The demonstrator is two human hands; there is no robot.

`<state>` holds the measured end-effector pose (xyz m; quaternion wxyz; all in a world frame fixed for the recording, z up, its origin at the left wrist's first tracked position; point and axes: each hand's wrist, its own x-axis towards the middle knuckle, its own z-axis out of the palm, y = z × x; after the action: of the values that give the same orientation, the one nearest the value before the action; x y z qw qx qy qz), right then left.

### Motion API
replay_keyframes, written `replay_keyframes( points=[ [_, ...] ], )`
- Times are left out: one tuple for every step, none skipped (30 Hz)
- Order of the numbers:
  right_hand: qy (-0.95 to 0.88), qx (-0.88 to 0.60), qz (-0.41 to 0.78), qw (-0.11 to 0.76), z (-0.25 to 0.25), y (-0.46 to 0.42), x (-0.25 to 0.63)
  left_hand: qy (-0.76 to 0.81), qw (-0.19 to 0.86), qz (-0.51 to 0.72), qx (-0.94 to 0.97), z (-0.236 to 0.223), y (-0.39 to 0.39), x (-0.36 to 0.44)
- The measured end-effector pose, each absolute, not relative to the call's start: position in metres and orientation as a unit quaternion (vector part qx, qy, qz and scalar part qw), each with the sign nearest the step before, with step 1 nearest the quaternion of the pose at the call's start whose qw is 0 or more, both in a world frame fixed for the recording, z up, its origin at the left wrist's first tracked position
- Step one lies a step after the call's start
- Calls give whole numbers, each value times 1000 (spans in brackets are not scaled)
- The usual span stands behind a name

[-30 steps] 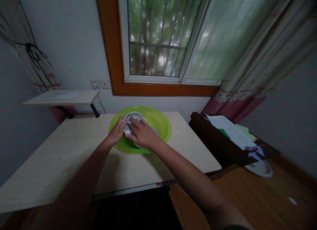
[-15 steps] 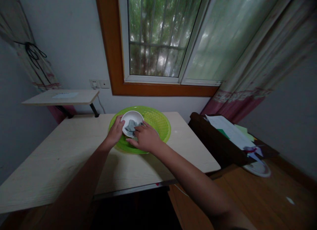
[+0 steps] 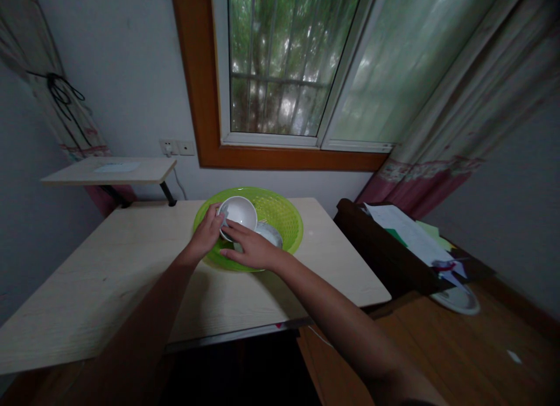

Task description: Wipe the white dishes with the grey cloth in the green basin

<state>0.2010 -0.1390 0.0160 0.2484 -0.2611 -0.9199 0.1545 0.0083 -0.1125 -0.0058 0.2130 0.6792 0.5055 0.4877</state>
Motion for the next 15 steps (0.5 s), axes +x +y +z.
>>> replay_keyframes(
  points=[
    [-918,-257,165,251,16,-139,200,503,213,489,681,-6,-112,8],
    [-916,-251,178,256,16,-139,200,499,212,489,683,-7,-112,8],
    [-913,-244,194,265,15,-138,200,497,211,490,684,-7,-111,8],
    [-907,-236,212,276,15,-138,200,495,210,489,686,-7,-111,8],
    [-900,-228,233,290,14,-138,200,496,209,488,687,-8,-110,8],
    [-889,-223,258,305,13,-137,200,499,207,486,687,-8,-110,8],
    [-876,-220,287,320,11,-137,200,503,207,483,686,-8,-110,8],
    [-858,-221,322,334,9,-136,200,506,207,480,686,-8,-111,8],
    [-836,-223,360,348,7,-135,199,509,209,477,685,-8,-111,8],
    [-813,-226,399,359,6,-134,198,509,210,477,685,-7,-111,8],
    [-789,-230,435,367,5,-133,197,508,211,477,685,-7,-112,9],
    [-769,-232,465,372,4,-132,196,507,212,477,686,-8,-112,8],
    [-754,-234,488,373,5,-131,196,505,212,478,687,-8,-112,8],
    [-745,-236,502,370,6,-130,196,504,212,478,688,-8,-111,8],
    [-744,-238,507,365,7,-129,197,504,212,477,688,-8,-111,8]
  ],
)
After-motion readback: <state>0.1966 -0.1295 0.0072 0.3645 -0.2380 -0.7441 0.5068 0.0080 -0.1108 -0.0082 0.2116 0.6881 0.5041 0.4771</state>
